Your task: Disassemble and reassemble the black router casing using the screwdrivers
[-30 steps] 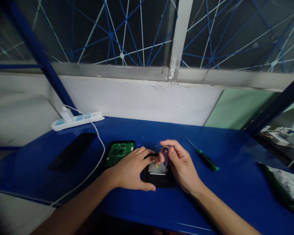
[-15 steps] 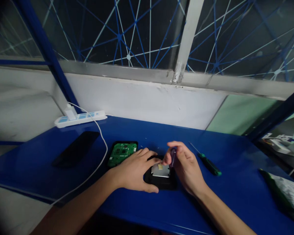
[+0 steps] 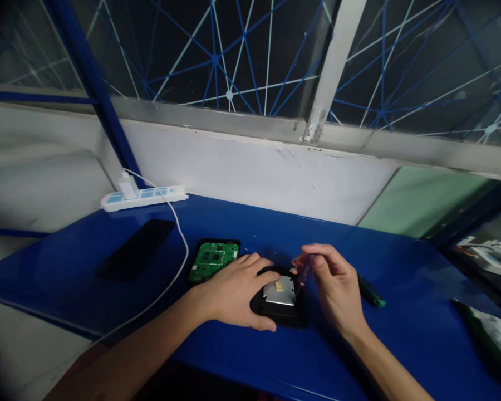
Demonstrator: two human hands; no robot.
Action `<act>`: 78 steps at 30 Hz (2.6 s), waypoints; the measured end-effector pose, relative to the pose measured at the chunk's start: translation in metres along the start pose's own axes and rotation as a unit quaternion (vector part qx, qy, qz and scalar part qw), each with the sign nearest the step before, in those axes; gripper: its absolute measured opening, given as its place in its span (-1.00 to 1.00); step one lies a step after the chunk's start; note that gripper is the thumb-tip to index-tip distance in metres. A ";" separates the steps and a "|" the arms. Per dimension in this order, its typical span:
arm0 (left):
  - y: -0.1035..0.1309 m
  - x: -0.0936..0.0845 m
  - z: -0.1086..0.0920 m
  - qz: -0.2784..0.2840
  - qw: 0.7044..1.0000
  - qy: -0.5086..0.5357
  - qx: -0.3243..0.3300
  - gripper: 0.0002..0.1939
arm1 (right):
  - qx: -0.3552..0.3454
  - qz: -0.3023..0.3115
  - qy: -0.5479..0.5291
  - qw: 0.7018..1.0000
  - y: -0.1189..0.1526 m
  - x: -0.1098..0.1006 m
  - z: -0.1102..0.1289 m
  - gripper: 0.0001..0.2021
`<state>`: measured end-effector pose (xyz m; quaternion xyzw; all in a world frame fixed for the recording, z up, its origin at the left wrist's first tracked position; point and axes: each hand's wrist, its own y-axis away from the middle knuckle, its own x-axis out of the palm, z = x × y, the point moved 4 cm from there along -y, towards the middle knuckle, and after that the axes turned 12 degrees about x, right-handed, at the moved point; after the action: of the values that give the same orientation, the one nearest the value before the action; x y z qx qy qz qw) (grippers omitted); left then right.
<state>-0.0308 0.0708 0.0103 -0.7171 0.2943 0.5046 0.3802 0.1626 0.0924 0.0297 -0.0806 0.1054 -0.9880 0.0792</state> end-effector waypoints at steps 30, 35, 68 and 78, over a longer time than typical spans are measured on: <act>0.000 0.003 0.002 -0.009 1.000 0.003 -0.003 -0.17 | -0.046 -0.011 0.066 0.997 0.006 0.003 0.007 -0.90; 0.000 0.002 0.002 -0.002 1.000 0.007 -0.009 -0.15 | -0.042 -0.011 0.056 0.998 0.008 0.006 0.003 -0.82; 0.000 0.002 0.003 -0.003 1.000 0.016 -0.004 -0.15 | -0.063 -0.015 0.030 0.997 0.003 0.002 0.011 -0.83; 0.000 0.001 0.002 -0.003 1.000 0.011 -0.009 -0.17 | -0.020 -0.025 0.039 0.999 0.004 0.003 0.004 -0.84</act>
<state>-0.0312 0.0723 0.0090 -0.7270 0.2915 0.4983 0.3718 0.1605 0.0872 0.0329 -0.0466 0.1260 -0.9898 0.0484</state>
